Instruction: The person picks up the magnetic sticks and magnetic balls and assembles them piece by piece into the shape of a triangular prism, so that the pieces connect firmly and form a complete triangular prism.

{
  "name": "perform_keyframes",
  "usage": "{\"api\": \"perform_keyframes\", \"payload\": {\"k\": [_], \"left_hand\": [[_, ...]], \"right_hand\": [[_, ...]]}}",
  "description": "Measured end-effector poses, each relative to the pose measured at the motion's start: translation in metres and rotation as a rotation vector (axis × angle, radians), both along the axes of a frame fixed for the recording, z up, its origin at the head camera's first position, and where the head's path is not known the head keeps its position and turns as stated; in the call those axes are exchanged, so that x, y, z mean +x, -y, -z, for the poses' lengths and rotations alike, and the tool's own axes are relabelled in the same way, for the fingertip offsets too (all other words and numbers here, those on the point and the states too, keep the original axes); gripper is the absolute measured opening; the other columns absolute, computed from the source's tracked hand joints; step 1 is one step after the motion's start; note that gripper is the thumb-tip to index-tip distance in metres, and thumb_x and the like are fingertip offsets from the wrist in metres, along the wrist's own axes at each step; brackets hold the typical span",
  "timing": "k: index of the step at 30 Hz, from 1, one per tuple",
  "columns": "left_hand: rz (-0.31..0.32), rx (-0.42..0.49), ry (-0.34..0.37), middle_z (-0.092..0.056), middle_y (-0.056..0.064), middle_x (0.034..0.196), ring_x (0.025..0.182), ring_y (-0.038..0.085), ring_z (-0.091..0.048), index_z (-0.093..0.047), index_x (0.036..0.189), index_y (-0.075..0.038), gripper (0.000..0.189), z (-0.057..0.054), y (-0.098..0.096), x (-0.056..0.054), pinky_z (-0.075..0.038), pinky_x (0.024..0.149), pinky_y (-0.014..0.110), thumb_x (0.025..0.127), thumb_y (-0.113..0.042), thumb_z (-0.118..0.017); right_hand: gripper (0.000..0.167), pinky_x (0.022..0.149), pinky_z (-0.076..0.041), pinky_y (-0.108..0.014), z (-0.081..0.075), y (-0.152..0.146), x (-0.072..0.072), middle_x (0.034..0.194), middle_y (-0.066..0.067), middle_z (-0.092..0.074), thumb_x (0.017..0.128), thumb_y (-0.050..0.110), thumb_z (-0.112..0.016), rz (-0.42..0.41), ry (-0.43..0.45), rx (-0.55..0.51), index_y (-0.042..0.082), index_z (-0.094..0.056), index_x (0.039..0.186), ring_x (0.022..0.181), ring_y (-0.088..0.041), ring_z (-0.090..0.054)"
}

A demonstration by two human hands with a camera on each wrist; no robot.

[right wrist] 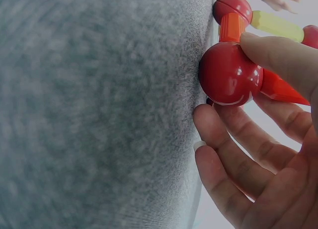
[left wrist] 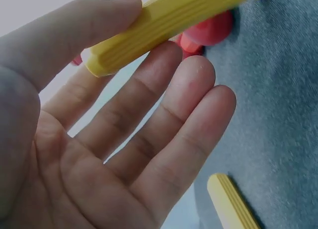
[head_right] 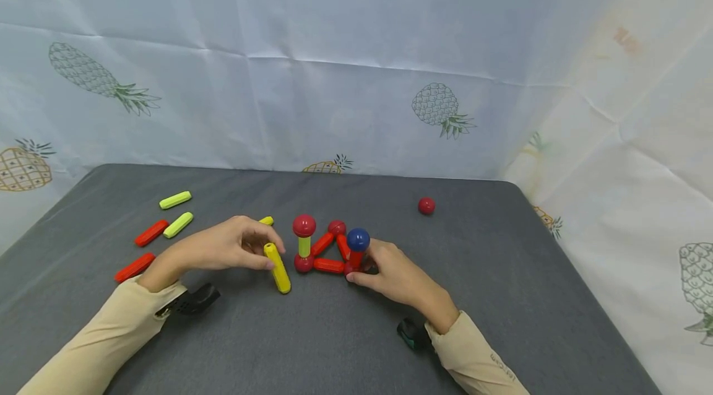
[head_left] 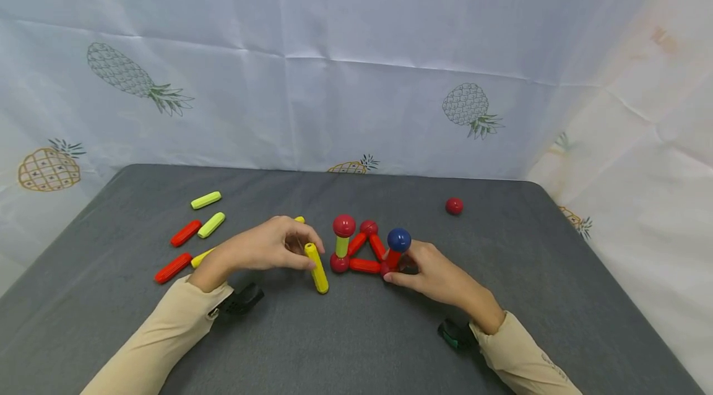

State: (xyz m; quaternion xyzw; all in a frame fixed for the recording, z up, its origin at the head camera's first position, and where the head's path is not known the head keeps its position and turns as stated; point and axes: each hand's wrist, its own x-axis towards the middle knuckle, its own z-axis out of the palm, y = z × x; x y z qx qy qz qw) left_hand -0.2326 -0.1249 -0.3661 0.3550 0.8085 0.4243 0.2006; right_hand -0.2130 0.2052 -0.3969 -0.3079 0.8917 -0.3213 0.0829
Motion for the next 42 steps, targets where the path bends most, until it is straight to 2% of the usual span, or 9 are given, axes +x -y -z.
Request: {"api": "perform_keyframes", "payload": {"k": [3,9,16,20,24,27,30,35,42], "left_hand": [[0.000,0.020,-0.023,-0.074,0.004,0.094,0.080,0.018,-0.072,-0.070,0.104,-0.006,0.017,-0.003,-0.004,0.003,-0.057,0.074,0.027,0.088,-0.012,-0.074],[-0.038,0.073,-0.080,-0.072,0.002,0.094,0.077,0.010,-0.071,-0.071,0.099,-0.011,0.016,-0.006,-0.016,0.011,-0.058,0.074,0.026,0.084,-0.012,-0.078],[-0.054,0.121,-0.153,-0.075,-0.001,0.089,0.070,0.021,-0.071,-0.073,0.096,-0.014,0.017,-0.007,-0.028,0.018,-0.056,0.064,0.025,0.081,-0.015,-0.082],[-0.045,0.135,-0.206,-0.074,-0.002,0.087,0.065,0.012,-0.067,-0.074,0.097,-0.014,0.018,-0.005,-0.032,0.019,-0.054,0.061,0.023,0.081,-0.014,-0.082],[-0.040,0.122,-0.274,-0.075,-0.003,0.087,0.065,0.001,-0.062,-0.072,0.097,-0.015,0.017,-0.002,-0.039,0.021,-0.053,0.059,0.022,0.082,-0.015,-0.081],[-0.042,0.101,-0.333,-0.075,-0.002,0.086,0.063,-0.002,-0.059,-0.070,0.095,-0.015,0.017,0.001,-0.044,0.023,-0.051,0.055,0.020,0.083,-0.016,-0.081],[-0.039,0.091,-0.382,-0.074,-0.002,0.084,0.056,-0.004,-0.051,-0.068,0.093,-0.015,0.016,0.003,-0.048,0.025,-0.046,0.049,0.018,0.083,-0.016,-0.081],[-0.014,0.096,-0.407,-0.071,-0.003,0.082,0.046,-0.005,-0.043,-0.066,0.092,-0.015,0.016,0.006,-0.052,0.027,-0.043,0.046,0.016,0.084,-0.014,-0.080],[-0.028,0.075,-0.523,-0.067,-0.008,0.077,0.055,0.001,-0.045,-0.065,0.089,-0.017,0.021,0.007,-0.055,0.030,-0.040,0.051,0.014,0.080,-0.013,-0.083]], "right_hand": [[0.022,0.079,-0.056,-0.027,0.000,0.000,0.000,0.098,0.002,-0.070,0.091,0.027,-0.073,0.002,0.002,0.003,0.015,-0.061,0.106,0.086,-0.007,-0.068],[0.023,0.080,-0.056,-0.027,-0.001,0.000,0.000,0.097,0.003,-0.070,0.090,0.027,-0.073,0.007,0.000,0.010,0.015,-0.061,0.106,0.087,-0.008,-0.067],[0.023,0.082,-0.057,-0.029,-0.001,0.000,0.000,0.098,0.002,-0.070,0.090,0.026,-0.074,0.004,-0.001,-0.004,0.014,-0.061,0.106,0.090,-0.011,-0.069],[0.024,0.083,-0.057,-0.029,0.000,0.000,0.000,0.099,0.001,-0.070,0.090,0.026,-0.074,0.000,0.000,-0.012,0.014,-0.061,0.107,0.091,-0.012,-0.070],[0.024,0.083,-0.057,-0.029,0.001,0.000,0.000,0.100,0.001,-0.070,0.090,0.026,-0.074,-0.002,-0.003,-0.014,0.014,-0.061,0.107,0.091,-0.011,-0.070],[0.024,0.083,-0.057,-0.028,0.001,0.001,0.000,0.100,0.001,-0.071,0.090,0.025,-0.074,-0.014,0.008,-0.021,0.014,-0.061,0.107,0.091,-0.011,-0.070],[0.023,0.084,-0.057,-0.028,0.000,0.003,0.001,0.101,0.001,-0.071,0.091,0.025,-0.073,-0.031,0.024,-0.026,0.013,-0.063,0.108,0.092,-0.011,-0.070],[0.023,0.082,-0.057,-0.026,0.000,0.005,0.002,0.101,0.000,-0.070,0.091,0.025,-0.073,-0.052,0.020,-0.023,0.013,-0.064,0.108,0.091,-0.009,-0.070],[0.022,0.082,-0.057,-0.026,0.001,0.005,0.003,0.098,0.002,-0.070,0.090,0.027,-0.074,-0.047,0.022,-0.021,0.014,-0.065,0.106,0.089,-0.007,-0.067]]}}
